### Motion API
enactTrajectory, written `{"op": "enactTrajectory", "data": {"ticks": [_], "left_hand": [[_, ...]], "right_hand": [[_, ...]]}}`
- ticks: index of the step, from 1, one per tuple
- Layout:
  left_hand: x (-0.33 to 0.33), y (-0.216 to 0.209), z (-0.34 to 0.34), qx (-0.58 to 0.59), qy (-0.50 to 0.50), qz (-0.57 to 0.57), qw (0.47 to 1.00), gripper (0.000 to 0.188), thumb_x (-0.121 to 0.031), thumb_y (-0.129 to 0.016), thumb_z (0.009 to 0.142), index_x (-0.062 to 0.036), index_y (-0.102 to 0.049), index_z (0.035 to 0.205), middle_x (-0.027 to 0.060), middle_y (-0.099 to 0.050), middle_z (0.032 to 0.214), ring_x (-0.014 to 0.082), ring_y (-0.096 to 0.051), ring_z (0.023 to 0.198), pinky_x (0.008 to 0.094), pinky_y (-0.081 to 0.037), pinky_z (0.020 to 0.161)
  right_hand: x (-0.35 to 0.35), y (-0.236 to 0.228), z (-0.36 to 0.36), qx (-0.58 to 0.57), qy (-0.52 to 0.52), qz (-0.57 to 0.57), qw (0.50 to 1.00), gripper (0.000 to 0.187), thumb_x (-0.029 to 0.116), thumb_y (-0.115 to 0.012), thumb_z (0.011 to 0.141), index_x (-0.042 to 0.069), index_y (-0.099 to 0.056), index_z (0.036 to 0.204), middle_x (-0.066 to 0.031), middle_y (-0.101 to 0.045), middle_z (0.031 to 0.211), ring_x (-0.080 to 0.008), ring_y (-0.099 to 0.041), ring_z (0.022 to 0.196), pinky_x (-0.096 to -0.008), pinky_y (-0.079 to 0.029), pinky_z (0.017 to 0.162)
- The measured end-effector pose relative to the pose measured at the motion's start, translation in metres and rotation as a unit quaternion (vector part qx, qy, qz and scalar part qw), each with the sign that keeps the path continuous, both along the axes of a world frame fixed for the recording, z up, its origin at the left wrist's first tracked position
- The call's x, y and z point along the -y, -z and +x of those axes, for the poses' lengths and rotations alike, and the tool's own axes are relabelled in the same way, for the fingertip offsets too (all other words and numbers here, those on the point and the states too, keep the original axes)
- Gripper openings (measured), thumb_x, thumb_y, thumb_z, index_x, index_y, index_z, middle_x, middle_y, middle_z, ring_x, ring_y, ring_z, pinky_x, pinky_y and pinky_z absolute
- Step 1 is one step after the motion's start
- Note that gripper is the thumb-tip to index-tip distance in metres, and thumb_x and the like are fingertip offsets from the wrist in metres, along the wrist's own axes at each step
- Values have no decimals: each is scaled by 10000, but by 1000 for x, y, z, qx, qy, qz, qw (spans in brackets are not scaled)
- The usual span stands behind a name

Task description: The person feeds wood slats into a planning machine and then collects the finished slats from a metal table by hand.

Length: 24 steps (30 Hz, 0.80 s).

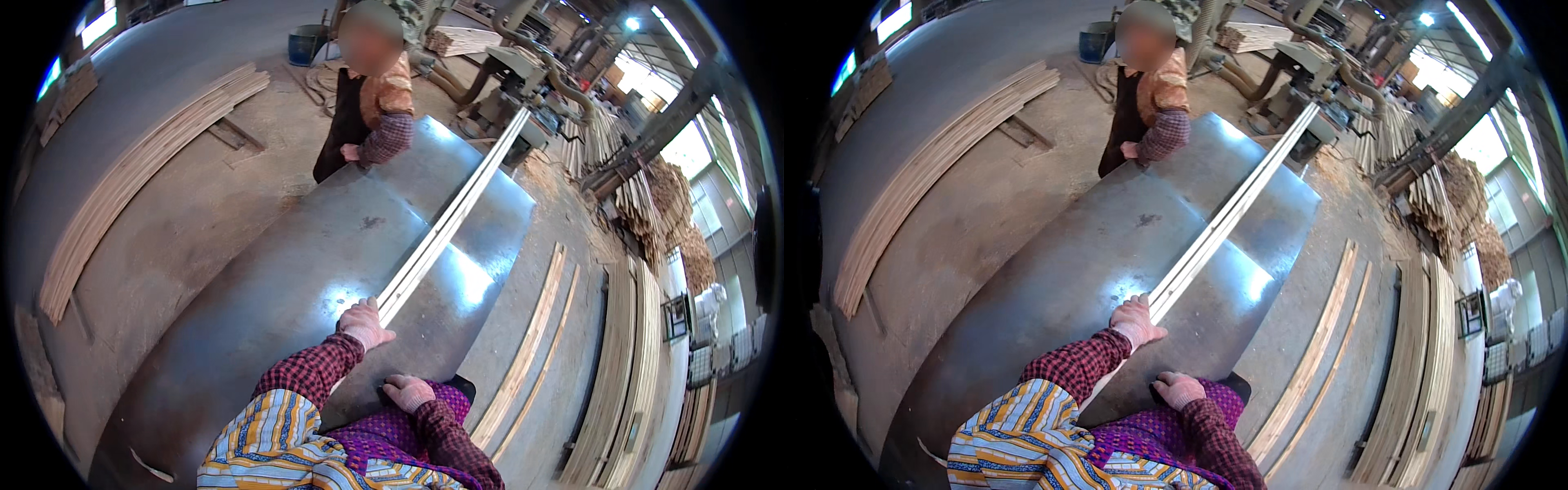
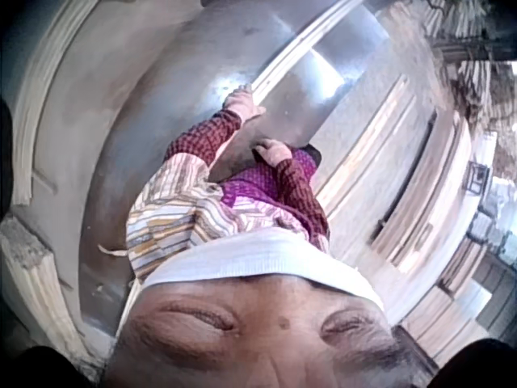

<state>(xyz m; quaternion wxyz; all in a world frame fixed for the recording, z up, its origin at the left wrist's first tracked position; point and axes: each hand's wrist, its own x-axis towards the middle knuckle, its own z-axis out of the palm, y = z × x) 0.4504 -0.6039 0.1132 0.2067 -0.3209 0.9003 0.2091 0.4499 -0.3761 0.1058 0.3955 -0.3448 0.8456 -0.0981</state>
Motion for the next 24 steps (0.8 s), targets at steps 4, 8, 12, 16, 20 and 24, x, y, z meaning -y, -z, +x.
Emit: {"op": "enactTrajectory", "data": {"ticks": [4,8,12,16,20,24], "left_hand": [[2,19,-12,-1,15,7,1000,845,-573,-791,843,-52,-520,1451,164,-628,1420,321,-658,1302,427,-559,1062],[-15,21,1,-20,6,-21,1000,718,-499,-788,850,-72,-571,1385,150,-668,1357,302,-689,1260,421,-578,1025],[-42,26,42,-32,28,-14,999,733,-520,-776,840,-63,-567,1373,154,-653,1361,306,-681,1244,416,-554,1041],[-65,24,75,-4,29,-8,1000,753,-538,-778,830,-68,-564,1378,154,-644,1344,308,-675,1239,429,-551,1034],[-69,36,73,-46,33,-28,998,715,-551,-798,808,-78,-598,1306,149,-658,1265,312,-699,1167,447,-567,985],[-58,37,25,-82,42,-8,996,637,-537,-803,821,-88,-629,1238,148,-665,1252,314,-714,1124,458,-586,925]], "right_hand": [[-10,3,2,-20,12,-5,1000,482,491,-587,1025,163,-732,1347,-173,-727,1330,-372,-666,1268,-474,-526,1070],[-12,3,1,-33,9,-17,999,480,493,-582,1027,161,-730,1341,-185,-725,1322,-376,-667,1263,-481,-528,1062],[-19,3,-4,-4,23,-39,999,475,449,-593,1034,129,-714,1363,-210,-716,1323,-400,-659,1265,-476,-521,1069],[-11,-4,-4,6,8,-15,1000,475,437,-600,1030,103,-716,1347,-222,-720,1304,-408,-661,1251,-476,-523,1068],[-11,5,-8,1,-22,-33,999,480,469,-578,1029,109,-729,1307,-209,-732,1273,-397,-674,1229,-490,-532,1052],[-16,13,-7,10,-16,-39,999,490,490,-571,1029,100,-743,1270,-213,-736,1252,-395,-683,1209,-496,-541,1035]]}}
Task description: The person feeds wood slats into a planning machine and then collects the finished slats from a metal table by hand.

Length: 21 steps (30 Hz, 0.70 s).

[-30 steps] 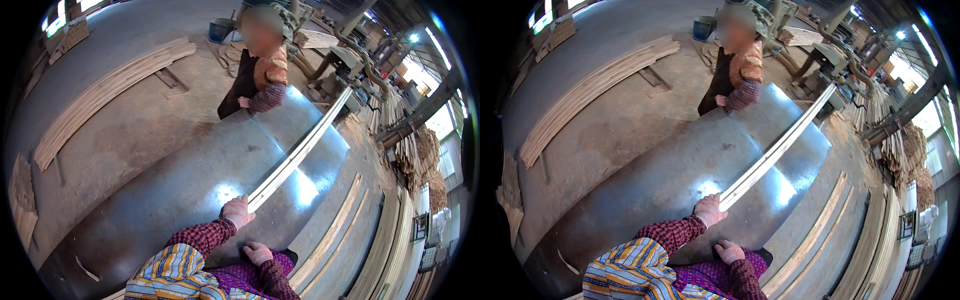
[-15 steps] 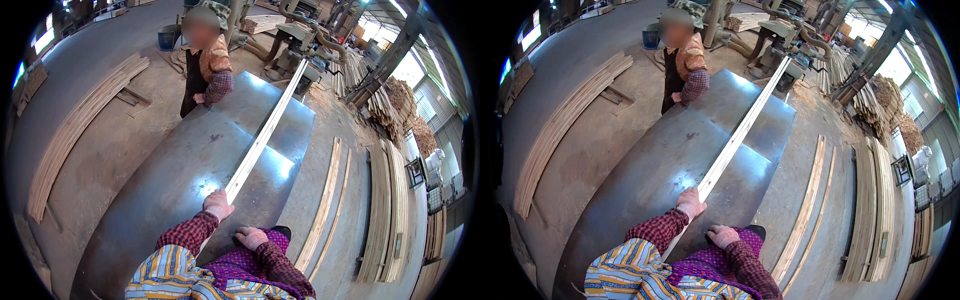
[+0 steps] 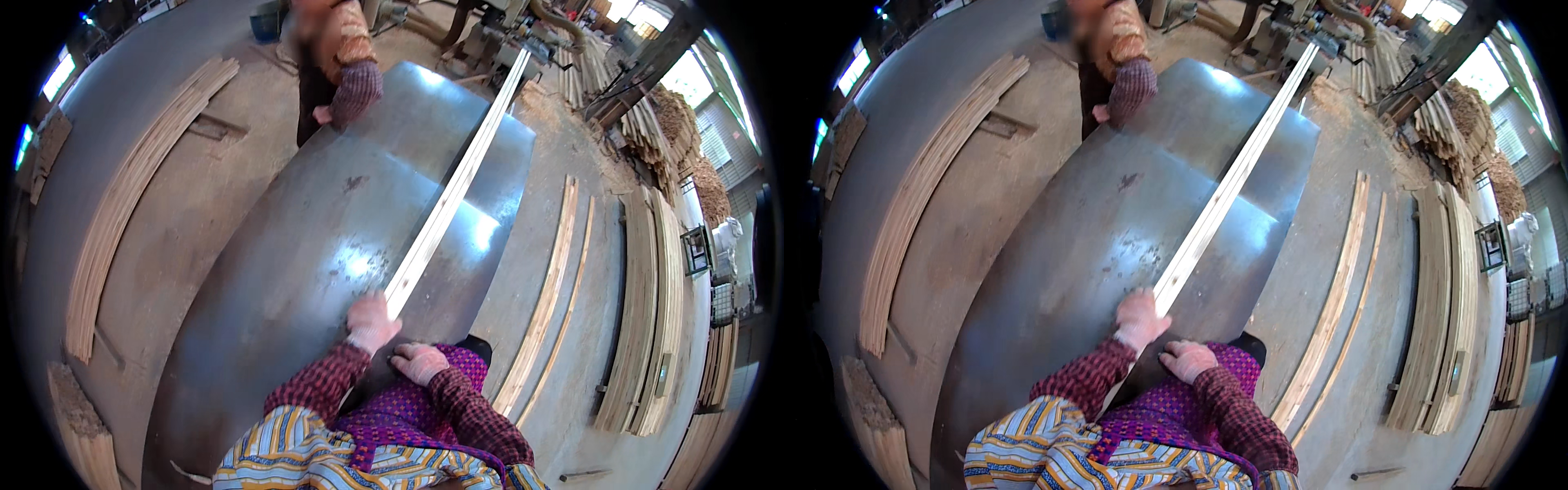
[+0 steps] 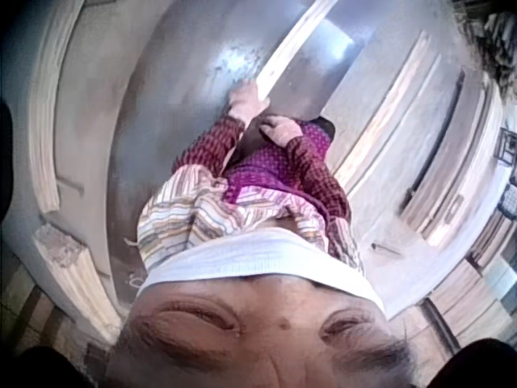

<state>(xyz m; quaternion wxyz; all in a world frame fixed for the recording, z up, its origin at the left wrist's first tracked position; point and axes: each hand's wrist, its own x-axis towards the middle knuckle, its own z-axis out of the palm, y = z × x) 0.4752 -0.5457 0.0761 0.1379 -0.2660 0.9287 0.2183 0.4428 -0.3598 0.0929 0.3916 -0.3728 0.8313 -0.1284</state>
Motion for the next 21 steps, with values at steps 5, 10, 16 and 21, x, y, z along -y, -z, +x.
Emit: {"op": "enactTrajectory", "data": {"ticks": [5,10,16,21], "left_hand": [[9,-7,-54,35,-28,-8,999,675,-498,-809,809,-77,-609,1299,143,-650,1332,315,-691,1212,445,-571,1002],[5,-13,-59,60,-20,-3,998,719,-501,-773,832,-82,-587,1386,144,-645,1365,300,-687,1226,424,-550,1043],[10,-6,-51,22,-12,12,1000,739,-622,-740,869,-71,-582,1335,147,-664,1319,294,-687,1231,414,-553,1036],[23,-32,-45,59,-15,137,989,963,-696,-677,918,-18,-493,1576,223,-528,1604,356,-527,1480,424,-444,1196]], "right_hand": [[5,-7,-1,9,22,-14,1000,466,470,-581,1028,114,-745,1280,-219,-733,1251,-401,-679,1203,-493,-533,1034],[-1,-6,-3,-3,46,-15,999,460,467,-599,1022,128,-743,1297,-214,-733,1257,-399,-679,1207,-495,-532,1037],[-4,-3,2,-13,59,-63,996,412,392,-651,1010,111,-752,1294,-216,-752,1228,-391,-701,1184,-445,-546,1030],[-13,8,1,5,84,-30,996,435,428,-646,1014,139,-738,1327,-226,-730,1285,-408,-679,1227,-467,-534,1047]]}}
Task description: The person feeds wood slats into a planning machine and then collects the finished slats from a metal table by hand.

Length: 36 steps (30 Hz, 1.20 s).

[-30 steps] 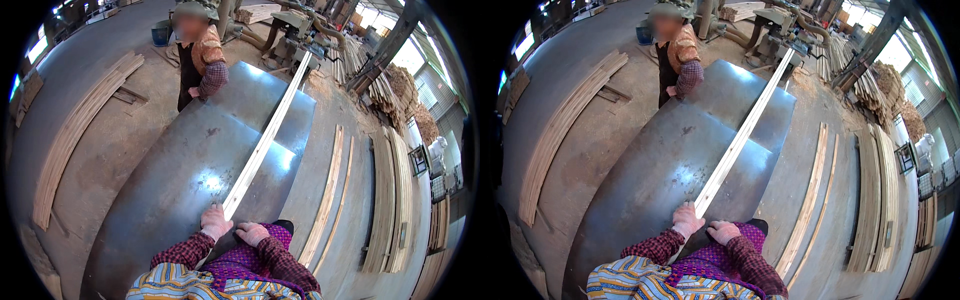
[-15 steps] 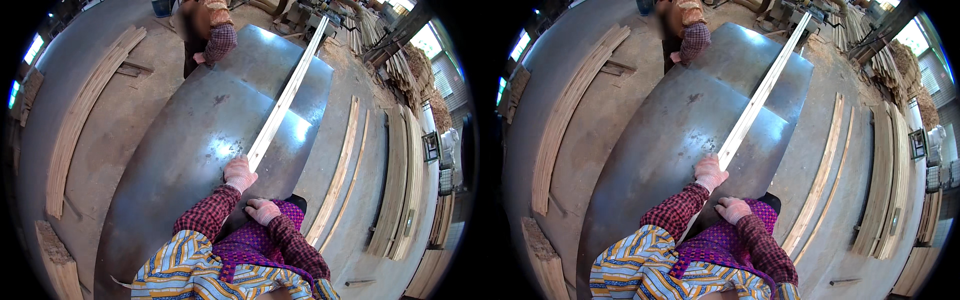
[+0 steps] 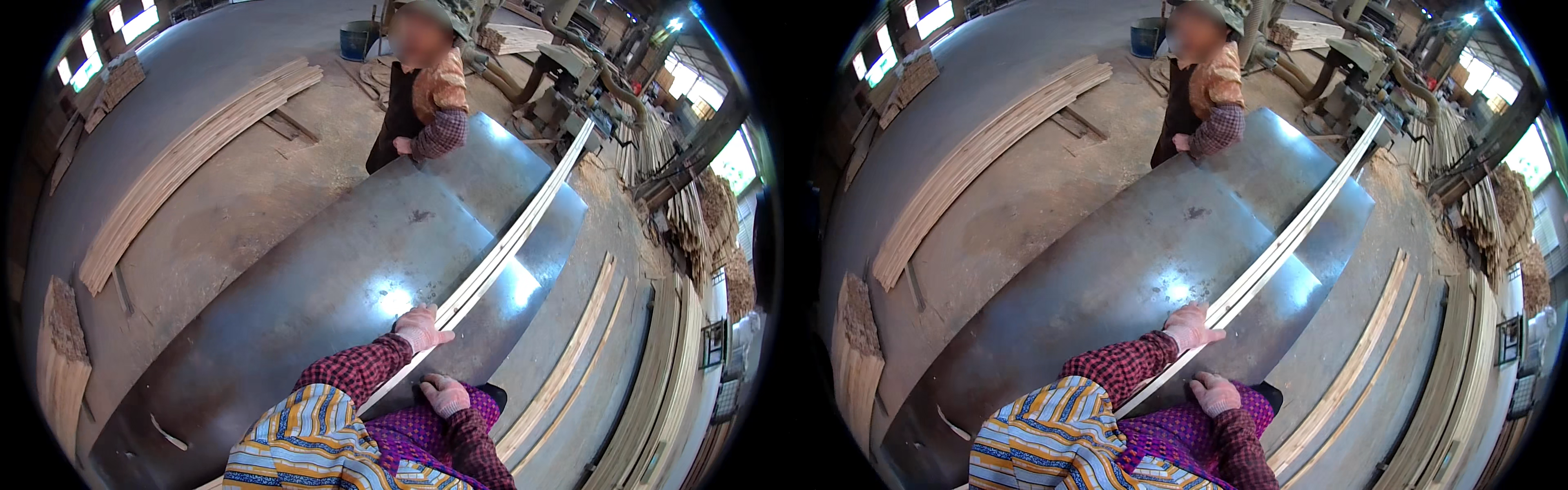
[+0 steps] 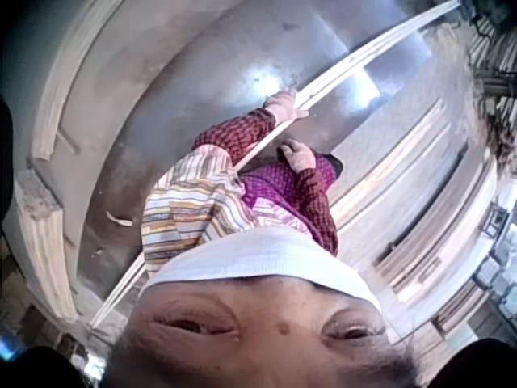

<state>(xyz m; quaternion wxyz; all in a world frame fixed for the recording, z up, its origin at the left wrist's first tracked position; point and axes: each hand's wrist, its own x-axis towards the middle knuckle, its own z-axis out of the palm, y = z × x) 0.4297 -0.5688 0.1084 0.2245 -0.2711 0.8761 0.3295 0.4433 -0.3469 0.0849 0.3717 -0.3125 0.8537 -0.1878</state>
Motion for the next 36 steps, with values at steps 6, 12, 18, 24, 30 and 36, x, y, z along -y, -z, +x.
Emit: {"op": "enactTrajectory", "data": {"ticks": [6,12,18,24,30,36], "left_hand": [[64,61,48,-168,-126,110,971,775,-580,-678,944,37,-655,1413,289,-651,1442,392,-614,1376,448,-460,1175],[123,65,73,-152,-203,-19,967,654,-540,-689,936,-69,-700,1389,215,-661,1449,380,-635,1334,445,-487,1143],[122,89,82,-190,-215,-97,953,515,-485,-708,951,-127,-702,1322,170,-692,1302,370,-677,1202,490,-546,1002],[110,109,87,-244,-193,-177,934,445,-430,-696,959,-164,-710,1316,122,-700,1253,352,-694,1109,490,-551,942],[111,115,93,-263,-163,-201,929,434,-399,-697,952,-167,-715,1318,99,-707,1235,334,-690,1101,477,-543,954],[111,109,93,-266,-161,-203,929,428,-380,-689,956,-156,-718,1320,100,-708,1242,327,-681,1123,478,-533,981]], "right_hand": [[9,-6,3,0,-14,7,1000,455,433,-646,1015,125,-731,1340,-226,-721,1313,-407,-663,1261,-466,-526,1070],[11,-2,3,-1,-14,27,1000,452,426,-656,1011,128,-734,1342,-223,-720,1316,-404,-663,1262,-461,-521,1082],[17,-5,3,0,-13,48,999,450,382,-668,1014,87,-726,1350,-234,-722,1326,-390,-666,1277,-435,-518,1085],[23,-11,5,-4,-17,68,998,460,393,-669,1011,93,-727,1356,-232,-723,1328,-388,-668,1278,-438,-518,1090],[29,-10,6,1,-16,91,996,471,400,-675,1005,101,-726,1366,-228,-724,1328,-388,-671,1276,-436,-517,1097],[31,-6,4,-7,-27,90,996,479,401,-679,1004,94,-723,1369,-224,-727,1328,-383,-673,1275,-436,-519,1097]]}}
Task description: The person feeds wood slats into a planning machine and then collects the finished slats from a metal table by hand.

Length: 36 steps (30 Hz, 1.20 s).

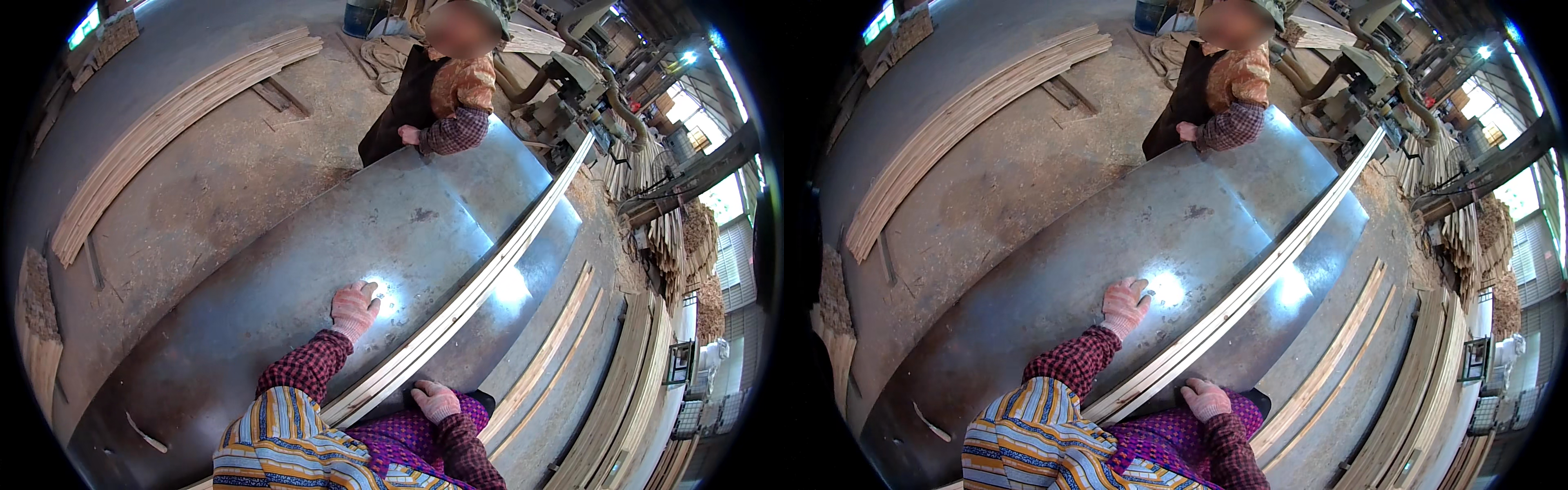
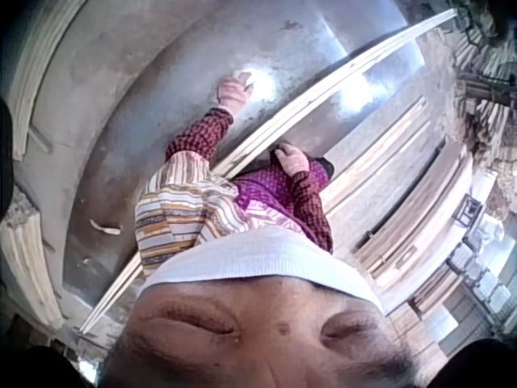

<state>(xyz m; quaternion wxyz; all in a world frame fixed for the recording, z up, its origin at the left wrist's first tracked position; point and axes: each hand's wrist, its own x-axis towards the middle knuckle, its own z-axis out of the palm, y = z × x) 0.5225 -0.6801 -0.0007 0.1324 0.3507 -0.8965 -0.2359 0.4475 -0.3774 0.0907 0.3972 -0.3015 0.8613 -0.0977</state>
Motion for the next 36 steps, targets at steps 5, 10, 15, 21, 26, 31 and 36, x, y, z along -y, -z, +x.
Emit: {"op": "enactTrajectory", "data": {"ticks": [5,10,15,21,26,31,36], "left_hand": [[-2,2,-1,-10,-3,2,1000,431,-384,-674,971,-146,-713,1328,107,-705,1250,330,-676,1140,474,-526,1000],[-1,4,0,-1,-2,2,1000,433,-386,-673,972,-144,-712,1329,109,-703,1255,332,-676,1138,477,-526,997],[-3,-3,0,-8,-5,12,1000,415,-369,-689,956,-134,-726,1296,119,-707,1242,345,-678,1127,483,-532,985],[-4,0,2,-30,-10,15,999,394,-343,-711,936,-122,-733,1261,129,-709,1232,354,-676,1120,494,-534,974],[-2,-1,0,-27,1,-4,1000,404,-352,-683,955,-121,-721,1284,113,-712,1215,343,-669,1112,495,-532,960],[-2,-6,-2,-18,2,-7,1000,381,-357,-682,958,-132,-724,1263,105,-714,1190,340,-676,1088,489,-534,957],[0,-5,-1,-14,-8,6,1000,381,-364,-716,930,-138,-739,1235,117,-715,1209,349,-680,1105,490,-537,963]], "right_hand": [[-2,0,-1,4,7,3,1000,468,393,-675,1008,99,-722,1369,-225,-726,1327,-390,-672,1272,-442,-519,1094],[-1,0,-1,-2,-3,0,1000,464,393,-675,1008,100,-721,1365,-226,-727,1324,-392,-672,1271,-442,-520,1090],[-3,3,-3,5,1,1,1000,465,389,-671,1010,95,-718,1367,-231,-727,1320,-393,-671,1271,-440,-517,1094],[-5,-2,-1,4,8,-6,1000,474,389,-669,1011,85,-713,1373,-234,-718,1339,-388,-666,1286,-436,-512,1104],[-6,1,-3,9,10,3,1000,484,400,-666,1012,88,-711,1379,-230,-715,1349,-383,-663,1293,-435,-511,1107],[-5,-2,-2,13,18,6,1000,488,408,-667,1008,96,-713,1381,-222,-722,1338,-379,-667,1288,-435,-511,1109],[0,-5,-3,16,7,1,1000,483,407,-665,1009,109,-713,1385,-216,-725,1337,-374,-669,1287,-433,-511,1107]]}}
